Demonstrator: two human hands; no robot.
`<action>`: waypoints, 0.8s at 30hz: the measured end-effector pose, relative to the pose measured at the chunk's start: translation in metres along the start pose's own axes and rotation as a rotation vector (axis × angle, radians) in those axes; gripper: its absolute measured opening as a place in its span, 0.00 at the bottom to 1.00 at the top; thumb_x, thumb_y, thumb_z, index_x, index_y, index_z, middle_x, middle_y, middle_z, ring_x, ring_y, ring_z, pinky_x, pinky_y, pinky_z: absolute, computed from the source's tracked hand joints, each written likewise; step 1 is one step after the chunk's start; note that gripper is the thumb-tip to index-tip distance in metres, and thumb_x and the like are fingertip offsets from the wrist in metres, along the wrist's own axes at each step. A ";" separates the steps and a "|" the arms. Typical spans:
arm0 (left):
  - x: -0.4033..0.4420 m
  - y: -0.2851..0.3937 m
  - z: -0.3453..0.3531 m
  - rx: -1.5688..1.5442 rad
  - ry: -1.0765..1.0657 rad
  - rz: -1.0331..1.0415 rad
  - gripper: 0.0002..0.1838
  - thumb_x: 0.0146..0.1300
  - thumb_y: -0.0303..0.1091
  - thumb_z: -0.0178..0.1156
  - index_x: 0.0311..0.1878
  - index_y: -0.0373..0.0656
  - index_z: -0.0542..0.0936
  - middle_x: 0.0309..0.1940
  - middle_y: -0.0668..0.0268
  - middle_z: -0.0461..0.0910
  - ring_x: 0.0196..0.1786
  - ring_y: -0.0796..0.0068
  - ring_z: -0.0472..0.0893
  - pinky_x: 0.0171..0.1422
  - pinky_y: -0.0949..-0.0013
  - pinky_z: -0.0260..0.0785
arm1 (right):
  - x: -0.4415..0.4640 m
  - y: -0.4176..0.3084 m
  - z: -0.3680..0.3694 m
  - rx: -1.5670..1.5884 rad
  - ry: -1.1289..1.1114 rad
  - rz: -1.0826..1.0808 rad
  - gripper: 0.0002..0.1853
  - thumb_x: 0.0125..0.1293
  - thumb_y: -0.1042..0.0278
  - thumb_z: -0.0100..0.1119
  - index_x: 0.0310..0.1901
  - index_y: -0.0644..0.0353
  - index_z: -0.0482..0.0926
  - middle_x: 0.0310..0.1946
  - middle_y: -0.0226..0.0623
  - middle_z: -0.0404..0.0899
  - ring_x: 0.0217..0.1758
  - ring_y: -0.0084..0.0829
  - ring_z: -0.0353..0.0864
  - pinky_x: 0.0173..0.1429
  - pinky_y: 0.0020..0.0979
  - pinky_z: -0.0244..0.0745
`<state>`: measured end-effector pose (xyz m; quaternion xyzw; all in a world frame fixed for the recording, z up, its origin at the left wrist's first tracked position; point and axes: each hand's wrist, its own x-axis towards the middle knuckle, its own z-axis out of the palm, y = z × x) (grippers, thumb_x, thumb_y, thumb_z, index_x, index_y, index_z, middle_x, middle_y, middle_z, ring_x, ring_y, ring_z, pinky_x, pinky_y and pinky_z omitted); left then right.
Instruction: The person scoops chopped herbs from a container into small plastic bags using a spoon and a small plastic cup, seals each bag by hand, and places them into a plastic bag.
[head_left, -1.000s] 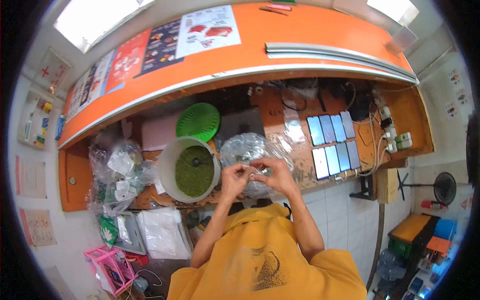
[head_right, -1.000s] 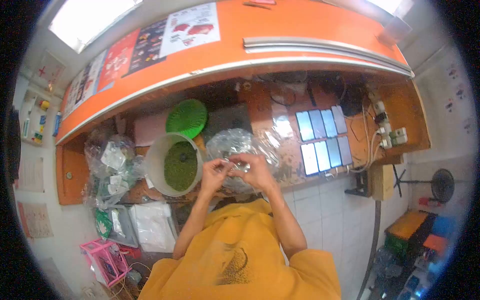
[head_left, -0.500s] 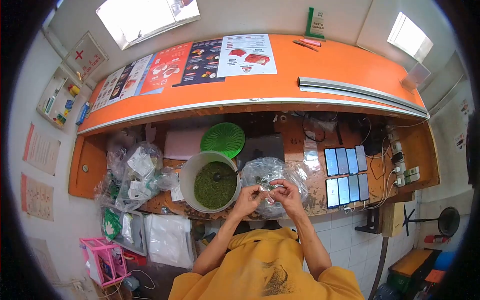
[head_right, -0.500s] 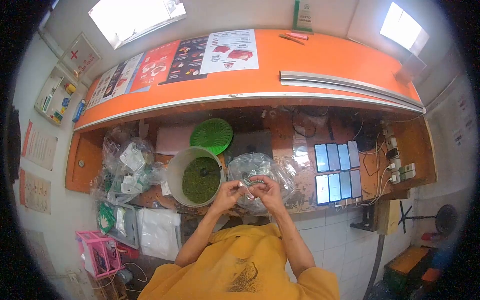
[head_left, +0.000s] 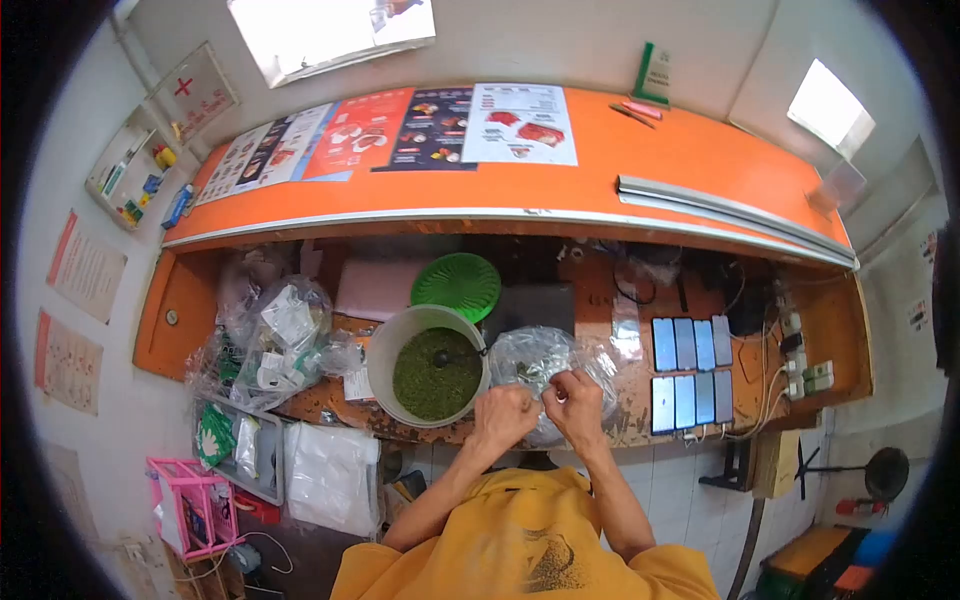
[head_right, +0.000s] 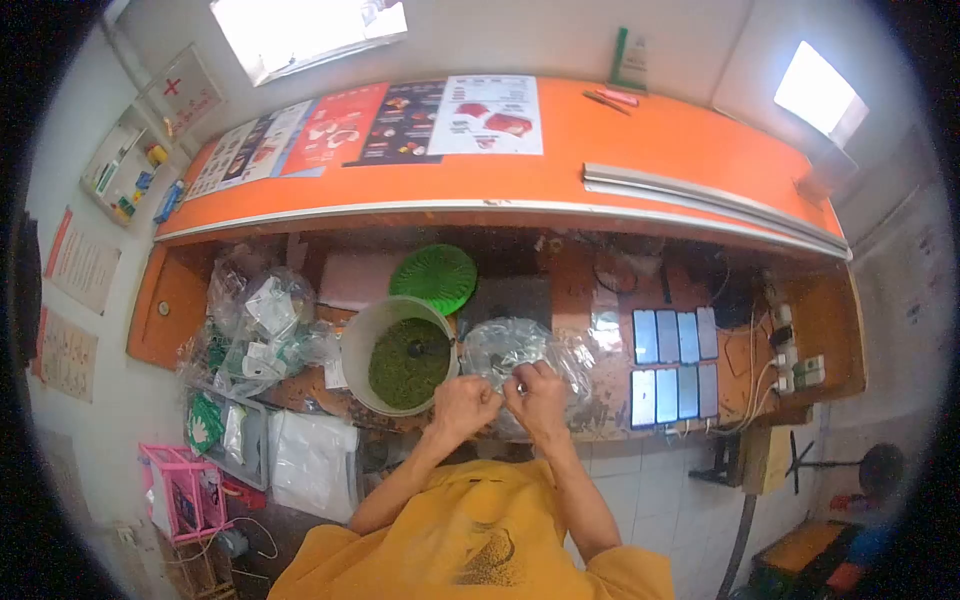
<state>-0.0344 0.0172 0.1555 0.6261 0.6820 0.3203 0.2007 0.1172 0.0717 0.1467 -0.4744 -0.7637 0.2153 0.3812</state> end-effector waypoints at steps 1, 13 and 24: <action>0.000 0.003 -0.002 0.053 0.037 0.002 0.12 0.55 0.37 0.67 0.24 0.39 0.82 0.27 0.55 0.85 0.30 0.49 0.84 0.34 0.50 0.76 | 0.004 -0.002 0.002 0.017 0.014 0.016 0.04 0.57 0.76 0.70 0.33 0.66 0.85 0.27 0.43 0.83 0.25 0.37 0.84 0.32 0.33 0.79; 0.001 -0.039 -0.027 -1.233 0.040 -0.385 0.14 0.69 0.37 0.72 0.50 0.36 0.86 0.44 0.65 0.86 0.51 0.81 0.81 0.53 0.69 0.76 | 0.014 -0.018 0.008 0.904 -0.314 0.505 0.03 0.67 0.82 0.60 0.41 0.65 0.80 0.28 0.33 0.84 0.26 0.24 0.85 0.30 0.26 0.84; -0.007 -0.034 -0.058 -0.714 0.227 -0.292 0.09 0.73 0.28 0.65 0.52 0.36 0.86 0.32 0.65 0.87 0.27 0.81 0.84 0.31 0.74 0.76 | 0.032 -0.040 0.020 0.966 -0.192 0.355 0.08 0.66 0.83 0.68 0.35 0.65 0.76 0.26 0.37 0.83 0.23 0.25 0.83 0.24 0.25 0.78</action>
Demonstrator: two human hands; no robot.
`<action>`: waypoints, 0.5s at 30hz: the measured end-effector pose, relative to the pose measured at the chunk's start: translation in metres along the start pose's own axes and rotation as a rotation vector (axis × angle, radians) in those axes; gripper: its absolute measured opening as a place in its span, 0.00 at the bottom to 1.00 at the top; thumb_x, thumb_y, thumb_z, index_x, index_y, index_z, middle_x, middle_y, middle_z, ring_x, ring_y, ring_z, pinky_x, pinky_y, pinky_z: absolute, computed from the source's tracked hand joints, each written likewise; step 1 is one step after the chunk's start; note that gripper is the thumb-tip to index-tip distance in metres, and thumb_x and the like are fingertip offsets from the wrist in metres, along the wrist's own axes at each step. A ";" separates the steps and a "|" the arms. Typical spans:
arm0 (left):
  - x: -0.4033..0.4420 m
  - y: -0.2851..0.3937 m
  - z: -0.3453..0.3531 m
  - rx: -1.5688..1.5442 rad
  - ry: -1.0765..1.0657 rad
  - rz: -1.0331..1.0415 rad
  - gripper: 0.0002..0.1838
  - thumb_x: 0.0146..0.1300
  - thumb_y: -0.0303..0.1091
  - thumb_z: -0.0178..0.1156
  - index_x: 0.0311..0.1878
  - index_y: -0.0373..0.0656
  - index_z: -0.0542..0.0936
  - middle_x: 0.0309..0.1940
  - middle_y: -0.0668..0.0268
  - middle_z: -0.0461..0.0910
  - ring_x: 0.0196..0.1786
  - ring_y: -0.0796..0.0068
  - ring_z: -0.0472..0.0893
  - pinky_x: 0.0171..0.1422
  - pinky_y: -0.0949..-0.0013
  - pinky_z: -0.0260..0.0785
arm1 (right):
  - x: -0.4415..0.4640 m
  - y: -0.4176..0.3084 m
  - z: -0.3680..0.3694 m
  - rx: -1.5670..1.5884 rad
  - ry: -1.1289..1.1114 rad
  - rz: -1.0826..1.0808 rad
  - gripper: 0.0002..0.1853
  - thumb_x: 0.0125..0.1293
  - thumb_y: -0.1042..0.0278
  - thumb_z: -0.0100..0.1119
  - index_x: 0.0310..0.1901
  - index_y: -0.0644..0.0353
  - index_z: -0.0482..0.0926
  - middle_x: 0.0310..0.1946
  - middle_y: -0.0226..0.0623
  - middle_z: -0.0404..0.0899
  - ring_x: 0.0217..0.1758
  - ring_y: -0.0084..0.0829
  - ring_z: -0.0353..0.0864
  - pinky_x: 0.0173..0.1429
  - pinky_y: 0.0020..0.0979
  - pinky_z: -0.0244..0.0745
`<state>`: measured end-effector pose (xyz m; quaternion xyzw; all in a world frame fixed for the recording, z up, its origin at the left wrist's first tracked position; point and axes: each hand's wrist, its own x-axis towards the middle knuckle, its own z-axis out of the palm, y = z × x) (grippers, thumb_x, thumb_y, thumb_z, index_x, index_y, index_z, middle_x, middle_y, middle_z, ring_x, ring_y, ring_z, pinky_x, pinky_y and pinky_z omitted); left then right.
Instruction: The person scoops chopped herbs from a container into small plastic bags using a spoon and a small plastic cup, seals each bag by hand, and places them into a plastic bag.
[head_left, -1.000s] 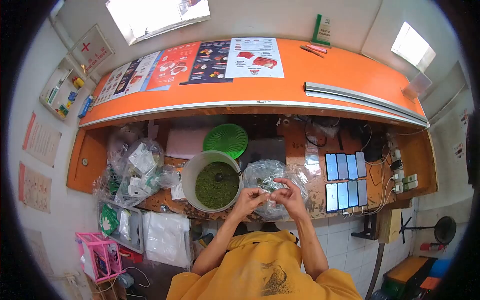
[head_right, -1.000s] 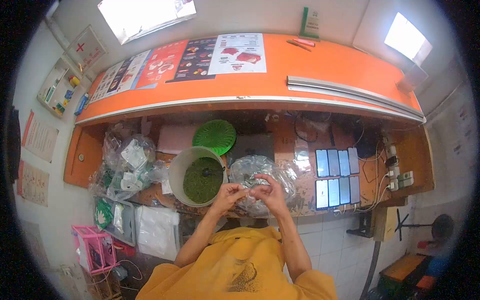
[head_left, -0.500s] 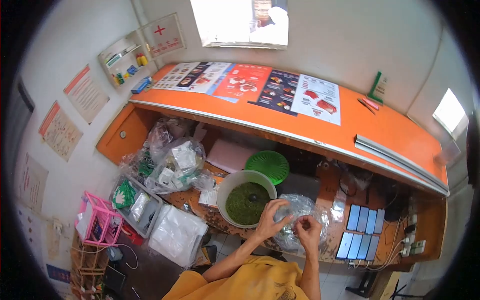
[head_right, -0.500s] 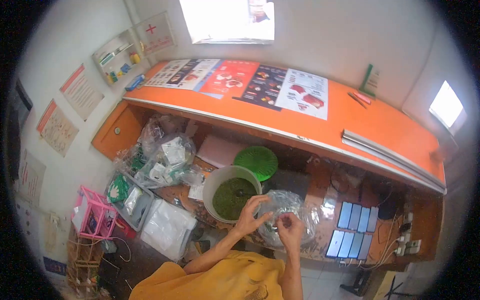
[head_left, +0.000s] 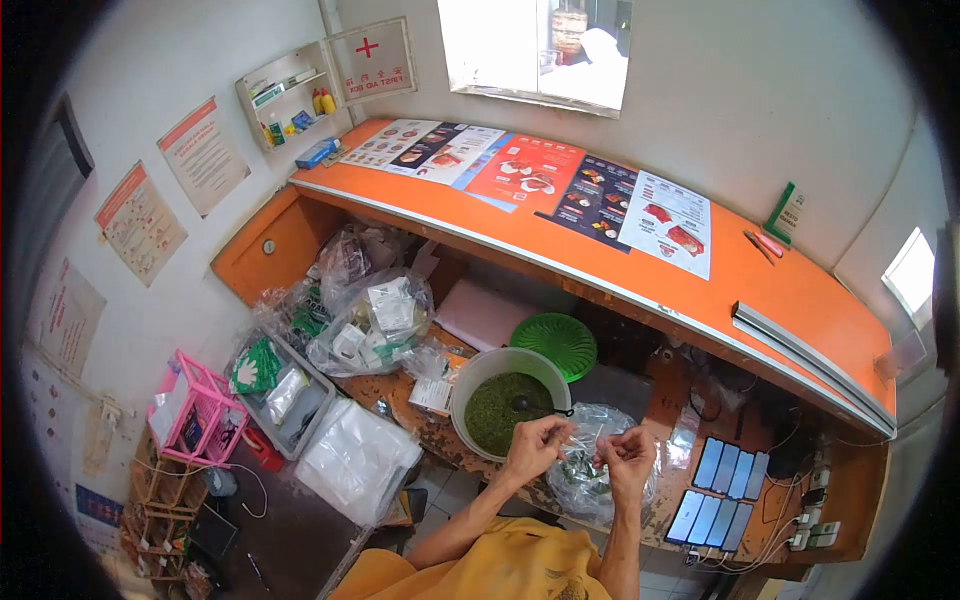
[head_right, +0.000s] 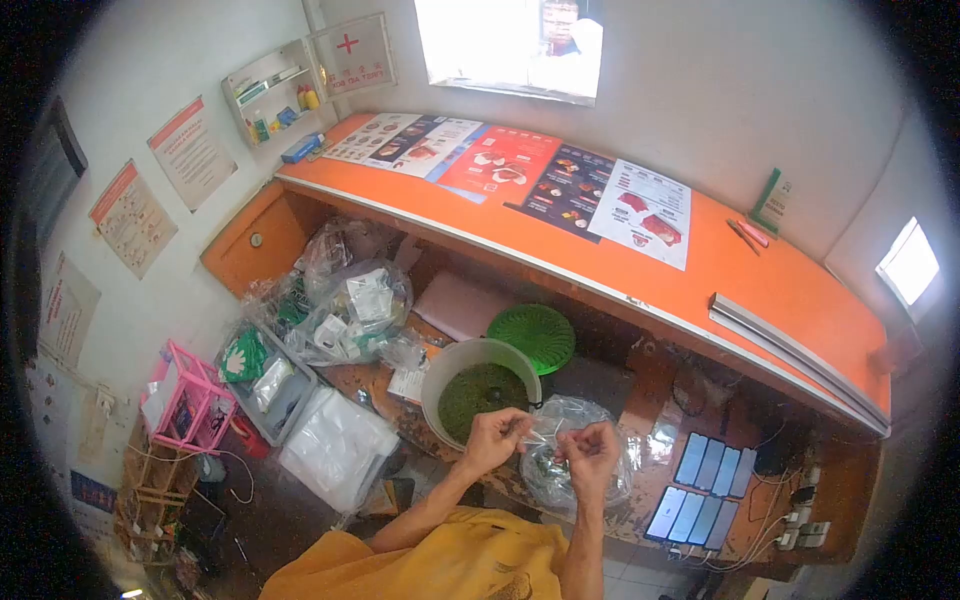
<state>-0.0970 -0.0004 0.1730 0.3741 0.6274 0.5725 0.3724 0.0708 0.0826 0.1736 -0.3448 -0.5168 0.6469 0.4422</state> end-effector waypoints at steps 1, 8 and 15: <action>0.000 0.003 -0.003 -0.007 -0.003 0.030 0.11 0.73 0.28 0.65 0.55 0.38 0.85 0.32 0.64 0.87 0.27 0.80 0.85 0.31 0.74 0.76 | 0.001 0.005 -0.001 -0.013 -0.013 -0.018 0.08 0.66 0.83 0.68 0.35 0.65 0.76 0.26 0.37 0.83 0.23 0.24 0.83 0.24 0.25 0.77; -0.028 0.023 -0.050 0.557 0.026 0.316 0.42 0.60 0.51 0.74 0.74 0.44 0.73 0.61 0.55 0.83 0.67 0.53 0.77 0.74 0.52 0.64 | -0.001 -0.021 0.015 -0.628 -0.516 0.283 0.11 0.59 0.74 0.75 0.43 0.67 0.89 0.27 0.35 0.85 0.23 0.19 0.75 0.28 0.26 0.72; -0.082 -0.016 -0.066 0.606 -0.296 0.194 0.39 0.51 0.47 0.78 0.65 0.39 0.78 0.60 0.56 0.80 0.66 0.53 0.75 0.77 0.51 0.58 | -0.021 0.007 0.040 -0.794 -0.827 0.131 0.13 0.51 0.77 0.74 0.41 0.63 0.89 0.28 0.43 0.85 0.28 0.31 0.85 0.35 0.33 0.78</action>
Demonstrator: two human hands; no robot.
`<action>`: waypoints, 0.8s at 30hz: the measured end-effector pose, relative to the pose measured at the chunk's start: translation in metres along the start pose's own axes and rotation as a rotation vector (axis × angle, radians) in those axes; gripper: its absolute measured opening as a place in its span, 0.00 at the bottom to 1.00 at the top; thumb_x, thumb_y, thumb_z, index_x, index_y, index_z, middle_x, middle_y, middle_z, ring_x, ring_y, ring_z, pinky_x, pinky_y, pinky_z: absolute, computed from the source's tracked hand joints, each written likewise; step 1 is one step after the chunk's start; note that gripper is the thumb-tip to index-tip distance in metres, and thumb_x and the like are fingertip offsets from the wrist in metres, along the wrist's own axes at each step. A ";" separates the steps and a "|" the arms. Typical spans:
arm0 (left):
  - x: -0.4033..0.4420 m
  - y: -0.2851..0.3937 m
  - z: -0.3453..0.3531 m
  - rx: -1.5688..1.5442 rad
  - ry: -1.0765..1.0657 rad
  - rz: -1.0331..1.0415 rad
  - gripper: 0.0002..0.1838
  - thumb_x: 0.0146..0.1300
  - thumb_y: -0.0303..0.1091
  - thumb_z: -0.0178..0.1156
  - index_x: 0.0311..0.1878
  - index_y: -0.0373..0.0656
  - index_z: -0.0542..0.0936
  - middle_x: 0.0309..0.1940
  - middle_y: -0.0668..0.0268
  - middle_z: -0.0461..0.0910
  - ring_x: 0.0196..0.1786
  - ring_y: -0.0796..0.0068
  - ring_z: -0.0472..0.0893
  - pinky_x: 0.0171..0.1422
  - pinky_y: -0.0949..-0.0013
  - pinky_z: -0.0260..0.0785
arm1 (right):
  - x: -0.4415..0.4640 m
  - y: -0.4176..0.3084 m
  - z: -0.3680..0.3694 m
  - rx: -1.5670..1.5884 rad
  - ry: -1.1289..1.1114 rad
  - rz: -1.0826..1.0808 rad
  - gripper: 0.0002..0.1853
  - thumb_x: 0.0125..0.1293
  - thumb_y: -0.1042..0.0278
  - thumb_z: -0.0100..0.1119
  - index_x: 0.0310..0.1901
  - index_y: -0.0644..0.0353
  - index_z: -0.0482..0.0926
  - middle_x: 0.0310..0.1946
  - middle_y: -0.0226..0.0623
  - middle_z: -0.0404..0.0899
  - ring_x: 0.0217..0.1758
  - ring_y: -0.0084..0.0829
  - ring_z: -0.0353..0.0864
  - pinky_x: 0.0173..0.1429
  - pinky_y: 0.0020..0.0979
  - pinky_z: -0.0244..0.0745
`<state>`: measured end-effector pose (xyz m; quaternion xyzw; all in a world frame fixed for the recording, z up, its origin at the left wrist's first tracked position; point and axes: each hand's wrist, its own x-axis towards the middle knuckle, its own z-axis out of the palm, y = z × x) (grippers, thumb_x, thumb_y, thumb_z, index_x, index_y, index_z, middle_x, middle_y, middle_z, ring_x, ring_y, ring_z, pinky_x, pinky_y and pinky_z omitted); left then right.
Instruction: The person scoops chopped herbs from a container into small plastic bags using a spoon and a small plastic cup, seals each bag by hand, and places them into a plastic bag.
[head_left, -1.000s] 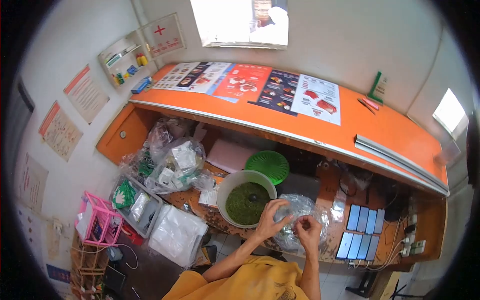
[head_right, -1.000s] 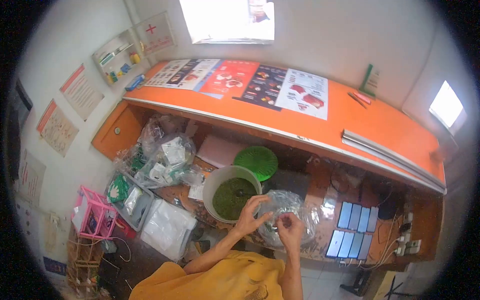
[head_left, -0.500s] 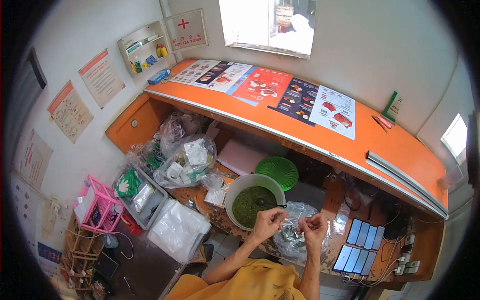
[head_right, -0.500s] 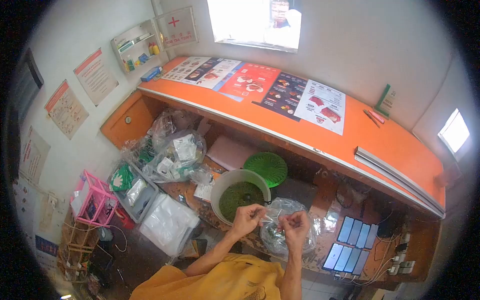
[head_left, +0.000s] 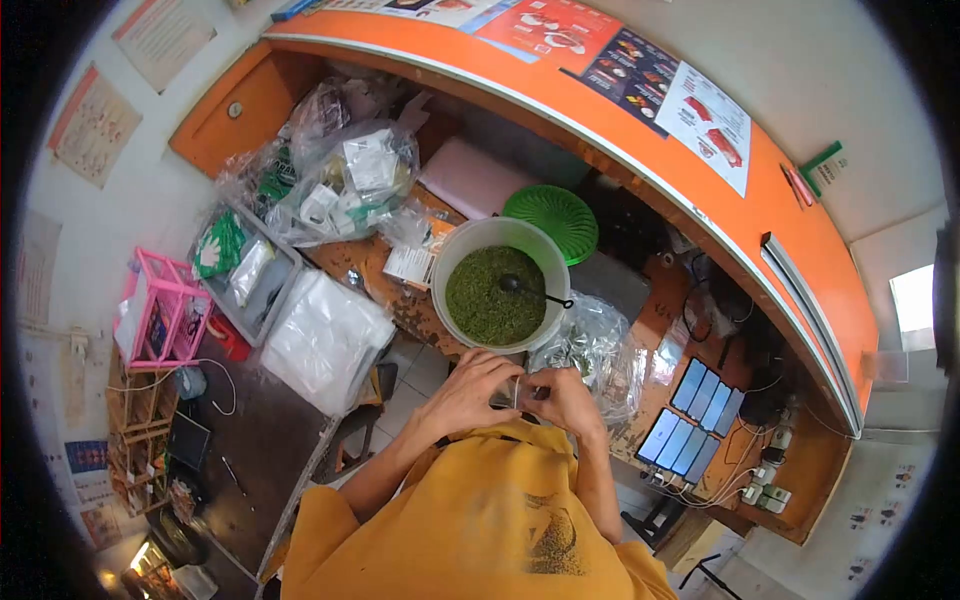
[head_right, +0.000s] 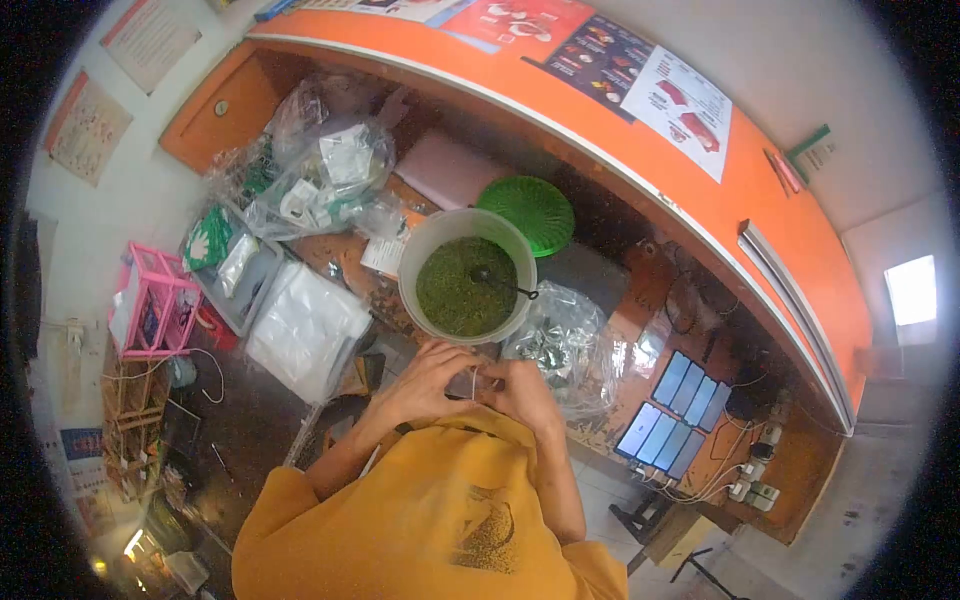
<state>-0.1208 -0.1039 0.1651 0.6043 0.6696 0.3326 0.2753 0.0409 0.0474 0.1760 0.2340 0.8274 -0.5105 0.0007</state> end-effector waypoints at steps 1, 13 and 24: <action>-0.002 0.005 -0.006 -0.004 0.029 -0.034 0.33 0.50 0.43 0.77 0.58 0.39 0.80 0.58 0.57 0.80 0.66 0.55 0.76 0.76 0.52 0.59 | 0.004 -0.007 0.001 -0.029 -0.005 -0.001 0.14 0.50 0.77 0.74 0.41 0.61 0.89 0.28 0.43 0.85 0.28 0.32 0.85 0.36 0.33 0.78; -0.046 -0.039 -0.021 -0.152 0.327 -0.260 0.28 0.51 0.39 0.81 0.55 0.43 0.83 0.51 0.59 0.85 0.59 0.54 0.81 0.70 0.51 0.66 | 0.102 0.010 -0.013 -0.122 0.205 -0.116 0.11 0.57 0.70 0.74 0.41 0.63 0.90 0.35 0.41 0.90 0.35 0.36 0.90 0.42 0.34 0.83; -0.075 -0.068 -0.044 -0.089 0.656 -0.441 0.31 0.48 0.34 0.81 0.59 0.41 0.85 0.55 0.56 0.85 0.61 0.52 0.82 0.69 0.52 0.69 | 0.156 0.060 0.008 -0.816 0.101 -0.094 0.05 0.53 0.78 0.63 0.32 0.65 0.86 0.32 0.56 0.86 0.39 0.59 0.87 0.46 0.50 0.83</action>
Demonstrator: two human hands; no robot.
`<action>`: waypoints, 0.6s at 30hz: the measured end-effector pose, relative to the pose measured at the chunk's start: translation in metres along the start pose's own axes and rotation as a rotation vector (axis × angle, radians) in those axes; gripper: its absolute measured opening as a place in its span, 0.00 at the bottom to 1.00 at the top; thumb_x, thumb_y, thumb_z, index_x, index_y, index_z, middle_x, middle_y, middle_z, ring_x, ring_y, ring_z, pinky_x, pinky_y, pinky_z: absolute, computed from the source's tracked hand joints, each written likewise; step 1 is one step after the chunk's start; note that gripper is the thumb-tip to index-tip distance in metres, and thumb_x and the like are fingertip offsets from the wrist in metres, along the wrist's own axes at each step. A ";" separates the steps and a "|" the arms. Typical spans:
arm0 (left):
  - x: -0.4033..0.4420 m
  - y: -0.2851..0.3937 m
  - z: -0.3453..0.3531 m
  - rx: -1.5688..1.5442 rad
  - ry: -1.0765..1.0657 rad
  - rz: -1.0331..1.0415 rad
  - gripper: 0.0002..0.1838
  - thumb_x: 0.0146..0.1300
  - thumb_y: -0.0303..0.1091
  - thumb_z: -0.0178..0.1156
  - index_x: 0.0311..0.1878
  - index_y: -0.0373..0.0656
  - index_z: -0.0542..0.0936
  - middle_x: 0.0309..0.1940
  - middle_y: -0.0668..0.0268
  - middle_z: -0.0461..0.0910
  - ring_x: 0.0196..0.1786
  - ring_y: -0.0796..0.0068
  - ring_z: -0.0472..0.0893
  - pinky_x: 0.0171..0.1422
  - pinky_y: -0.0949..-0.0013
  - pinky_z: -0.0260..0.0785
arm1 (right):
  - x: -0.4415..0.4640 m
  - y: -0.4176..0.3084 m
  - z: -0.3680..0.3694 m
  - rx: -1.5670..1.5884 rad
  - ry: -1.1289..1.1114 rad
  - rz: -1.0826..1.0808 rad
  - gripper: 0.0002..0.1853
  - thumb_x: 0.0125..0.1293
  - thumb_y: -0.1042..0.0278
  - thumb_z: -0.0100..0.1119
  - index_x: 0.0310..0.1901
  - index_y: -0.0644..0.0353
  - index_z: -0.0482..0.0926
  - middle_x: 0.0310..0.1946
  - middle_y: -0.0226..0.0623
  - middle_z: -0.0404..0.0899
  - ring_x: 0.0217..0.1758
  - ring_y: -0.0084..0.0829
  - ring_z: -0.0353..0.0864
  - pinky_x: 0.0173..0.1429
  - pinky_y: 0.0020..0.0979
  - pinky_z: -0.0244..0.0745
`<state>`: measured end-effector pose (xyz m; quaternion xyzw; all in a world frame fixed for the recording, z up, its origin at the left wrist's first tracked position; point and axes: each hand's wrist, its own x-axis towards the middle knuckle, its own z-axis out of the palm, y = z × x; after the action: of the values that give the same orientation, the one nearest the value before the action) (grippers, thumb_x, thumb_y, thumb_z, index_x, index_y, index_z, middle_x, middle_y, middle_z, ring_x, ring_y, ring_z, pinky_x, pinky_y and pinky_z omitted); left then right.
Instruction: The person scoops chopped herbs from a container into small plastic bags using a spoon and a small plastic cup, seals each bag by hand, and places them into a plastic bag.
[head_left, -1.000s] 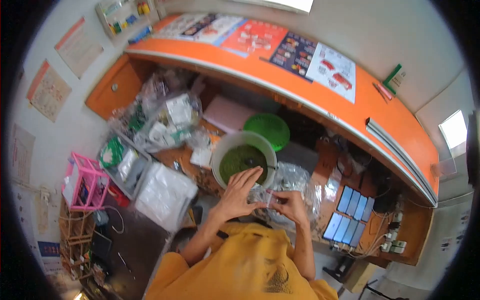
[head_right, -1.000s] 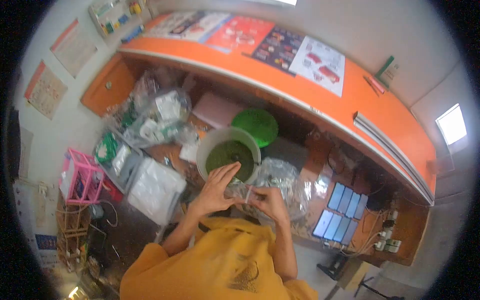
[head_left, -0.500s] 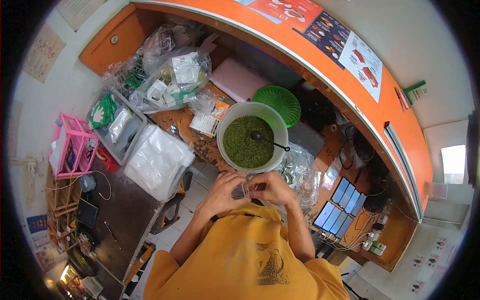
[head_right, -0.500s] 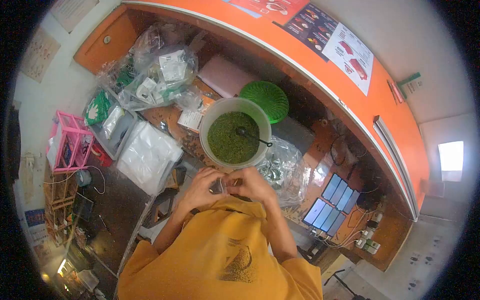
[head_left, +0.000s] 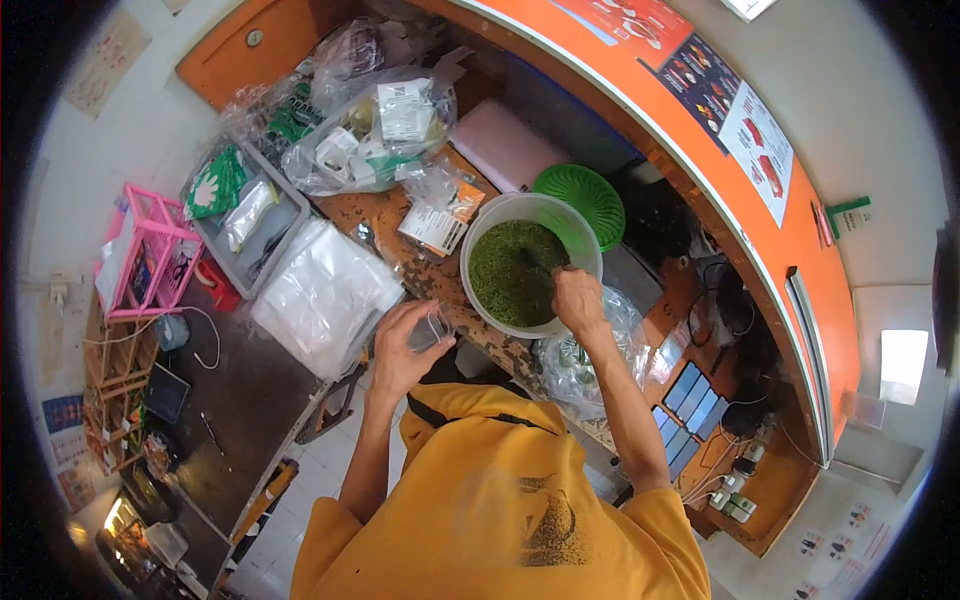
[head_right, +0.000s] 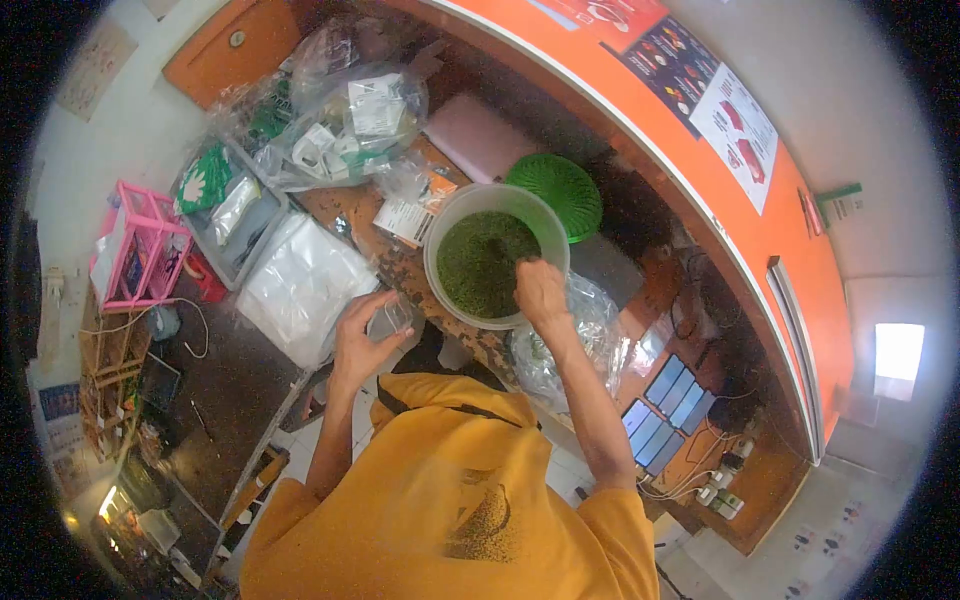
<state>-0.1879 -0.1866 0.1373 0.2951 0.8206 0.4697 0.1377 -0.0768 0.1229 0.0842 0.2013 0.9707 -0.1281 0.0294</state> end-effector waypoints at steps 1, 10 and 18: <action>0.001 -0.001 0.001 -0.002 0.019 -0.012 0.31 0.48 0.34 0.81 0.59 0.41 0.85 0.55 0.56 0.85 0.61 0.52 0.81 0.69 0.53 0.70 | -0.004 -0.006 0.005 0.039 -0.046 -0.041 0.06 0.52 0.77 0.63 0.32 0.65 0.87 0.32 0.57 0.86 0.39 0.58 0.88 0.46 0.49 0.83; 0.010 0.006 0.012 -0.005 0.042 0.023 0.32 0.49 0.33 0.80 0.61 0.40 0.84 0.56 0.55 0.85 0.61 0.52 0.81 0.68 0.54 0.70 | -0.024 0.006 -0.035 0.705 -0.340 -0.020 0.16 0.58 0.75 0.65 0.48 0.66 0.90 0.35 0.48 0.90 0.32 0.39 0.89 0.39 0.38 0.83; 0.033 0.017 0.025 -0.008 0.024 0.099 0.33 0.49 0.31 0.80 0.62 0.39 0.84 0.55 0.55 0.85 0.60 0.53 0.82 0.67 0.55 0.71 | -0.041 0.026 -0.039 0.945 -0.366 0.219 0.14 0.61 0.74 0.66 0.48 0.62 0.91 0.34 0.38 0.91 0.30 0.25 0.86 0.35 0.30 0.81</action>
<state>-0.1955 -0.1427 0.1407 0.3290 0.8047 0.4827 0.1059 -0.0290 0.1409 0.1204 0.2674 0.7590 -0.5819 0.1176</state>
